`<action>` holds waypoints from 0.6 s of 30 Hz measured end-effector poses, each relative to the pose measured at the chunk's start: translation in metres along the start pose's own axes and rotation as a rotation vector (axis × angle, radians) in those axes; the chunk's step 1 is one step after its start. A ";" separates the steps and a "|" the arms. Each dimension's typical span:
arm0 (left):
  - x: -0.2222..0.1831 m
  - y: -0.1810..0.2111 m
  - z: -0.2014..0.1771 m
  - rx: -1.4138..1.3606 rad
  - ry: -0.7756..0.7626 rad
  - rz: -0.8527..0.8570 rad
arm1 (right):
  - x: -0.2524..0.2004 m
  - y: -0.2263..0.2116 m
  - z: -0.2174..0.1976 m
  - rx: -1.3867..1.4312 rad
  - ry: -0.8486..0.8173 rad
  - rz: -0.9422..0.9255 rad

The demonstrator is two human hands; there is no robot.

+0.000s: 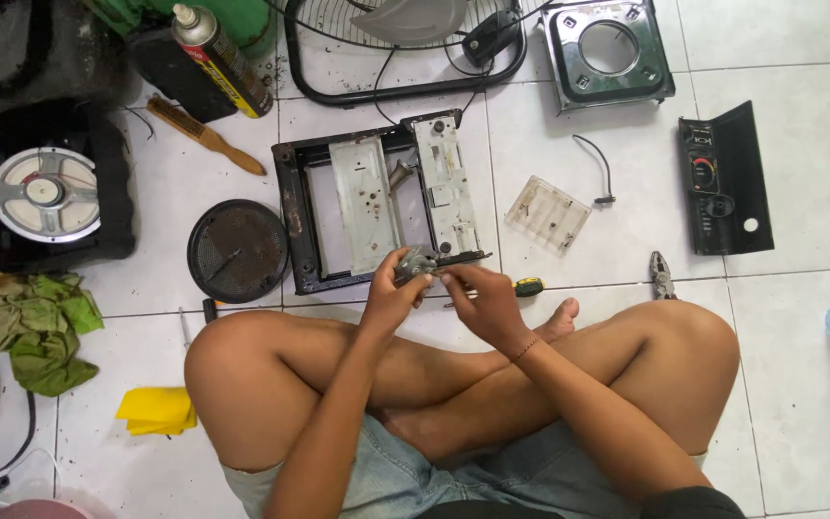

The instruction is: The person sits on the floor and repairs a disassembled gas stove. They use a screwdriver to tighten screws on a small metal component, then place the component into the stove's frame and secure it with additional screws.

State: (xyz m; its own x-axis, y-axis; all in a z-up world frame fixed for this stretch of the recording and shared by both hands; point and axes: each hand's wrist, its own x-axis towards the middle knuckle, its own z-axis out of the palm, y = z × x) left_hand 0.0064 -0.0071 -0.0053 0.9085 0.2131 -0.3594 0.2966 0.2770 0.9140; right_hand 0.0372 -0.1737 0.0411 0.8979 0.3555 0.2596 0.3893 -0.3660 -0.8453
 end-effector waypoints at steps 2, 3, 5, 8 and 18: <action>-0.001 -0.009 -0.004 0.000 0.009 0.089 | 0.000 0.004 -0.002 -0.047 0.066 0.040; 0.000 -0.013 -0.005 0.000 0.010 0.178 | 0.000 0.006 -0.004 -0.099 0.139 0.081; -0.014 0.014 0.007 0.119 0.059 0.253 | 0.004 -0.017 -0.016 -0.203 0.107 0.098; -0.028 0.028 0.018 0.395 0.092 0.509 | 0.004 -0.044 -0.025 -0.188 -0.073 0.194; -0.038 0.013 0.050 0.617 -0.010 0.883 | 0.000 -0.004 -0.013 0.678 0.100 0.819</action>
State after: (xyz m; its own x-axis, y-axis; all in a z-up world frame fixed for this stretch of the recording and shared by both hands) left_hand -0.0093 -0.0586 0.0294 0.8754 0.0981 0.4733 -0.3708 -0.4919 0.7878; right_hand 0.0386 -0.1831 0.0501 0.8590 0.1344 -0.4940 -0.5081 0.1047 -0.8549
